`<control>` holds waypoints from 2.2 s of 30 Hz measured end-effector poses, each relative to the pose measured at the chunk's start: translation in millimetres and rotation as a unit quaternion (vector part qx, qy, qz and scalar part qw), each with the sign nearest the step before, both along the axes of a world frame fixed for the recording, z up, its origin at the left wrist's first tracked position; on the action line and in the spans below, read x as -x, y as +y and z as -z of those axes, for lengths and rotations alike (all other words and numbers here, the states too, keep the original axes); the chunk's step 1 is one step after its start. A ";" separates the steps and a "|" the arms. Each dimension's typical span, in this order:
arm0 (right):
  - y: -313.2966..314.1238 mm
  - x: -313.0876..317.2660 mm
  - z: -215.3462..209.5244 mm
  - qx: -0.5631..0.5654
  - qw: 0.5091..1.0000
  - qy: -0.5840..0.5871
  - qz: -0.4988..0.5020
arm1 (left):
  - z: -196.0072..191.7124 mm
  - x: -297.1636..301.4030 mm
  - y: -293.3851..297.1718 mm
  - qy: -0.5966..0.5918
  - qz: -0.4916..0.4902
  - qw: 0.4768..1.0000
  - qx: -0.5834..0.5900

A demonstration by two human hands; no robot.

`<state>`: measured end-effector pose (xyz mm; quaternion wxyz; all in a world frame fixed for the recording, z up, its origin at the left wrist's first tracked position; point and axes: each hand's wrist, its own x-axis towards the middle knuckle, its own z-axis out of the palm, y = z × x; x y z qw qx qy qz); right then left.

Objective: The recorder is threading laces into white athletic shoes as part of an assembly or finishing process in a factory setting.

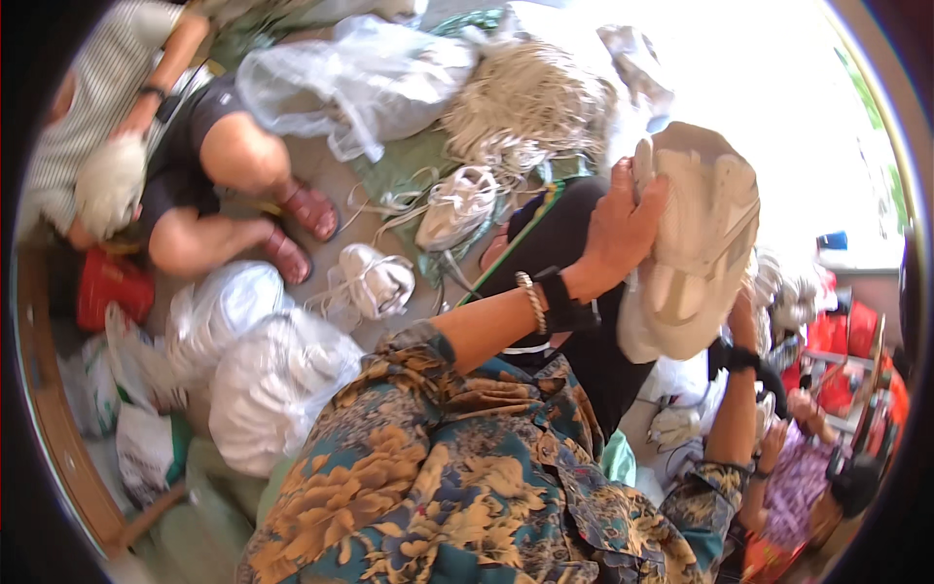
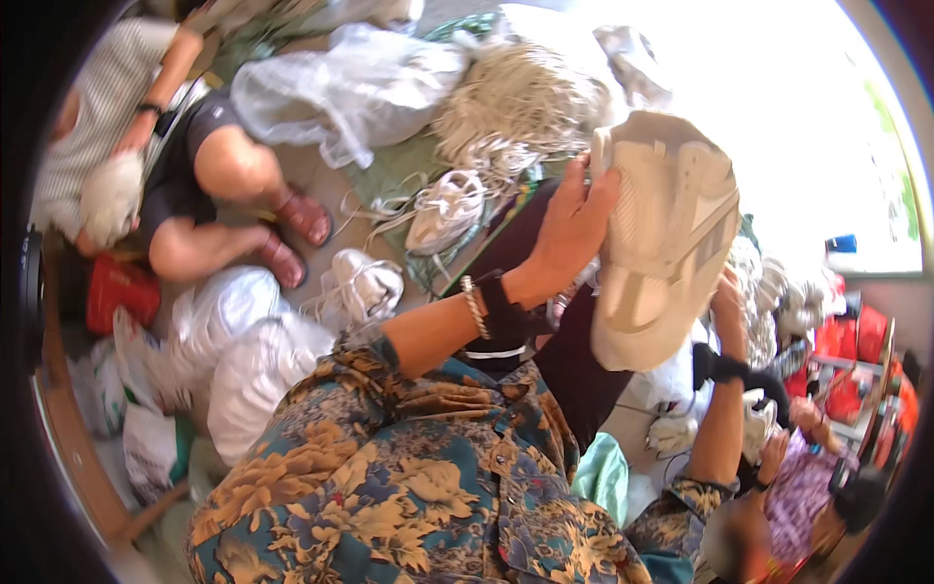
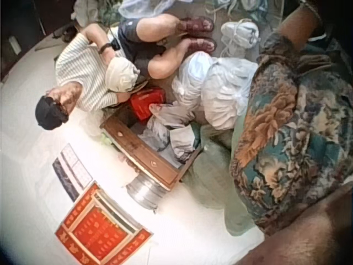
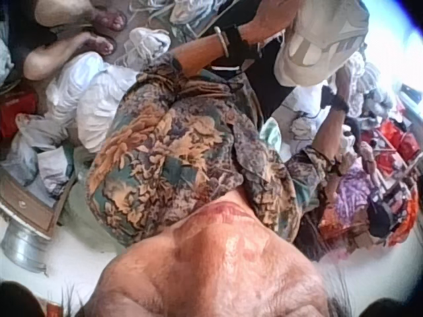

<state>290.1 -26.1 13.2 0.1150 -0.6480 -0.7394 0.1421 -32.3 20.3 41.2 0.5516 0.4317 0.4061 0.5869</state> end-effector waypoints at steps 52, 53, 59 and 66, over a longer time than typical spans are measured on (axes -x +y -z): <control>-39.6 46.2 -20.6 0.064 0.926 0.325 0.184 | 51.5 -101.1 -57.9 0.398 0.186 0.898 -0.004; -41.6 44.8 -15.8 0.064 0.912 0.360 0.187 | 53.3 -102.6 -58.7 0.415 0.169 0.893 -0.021; -26.1 56.1 -8.7 0.083 0.922 0.312 0.212 | 62.2 -96.6 -61.4 0.408 0.165 0.898 -0.014; -5.4 80.0 16.6 -0.055 0.982 0.050 0.172 | 84.9 -74.6 -59.2 0.366 0.140 0.920 0.008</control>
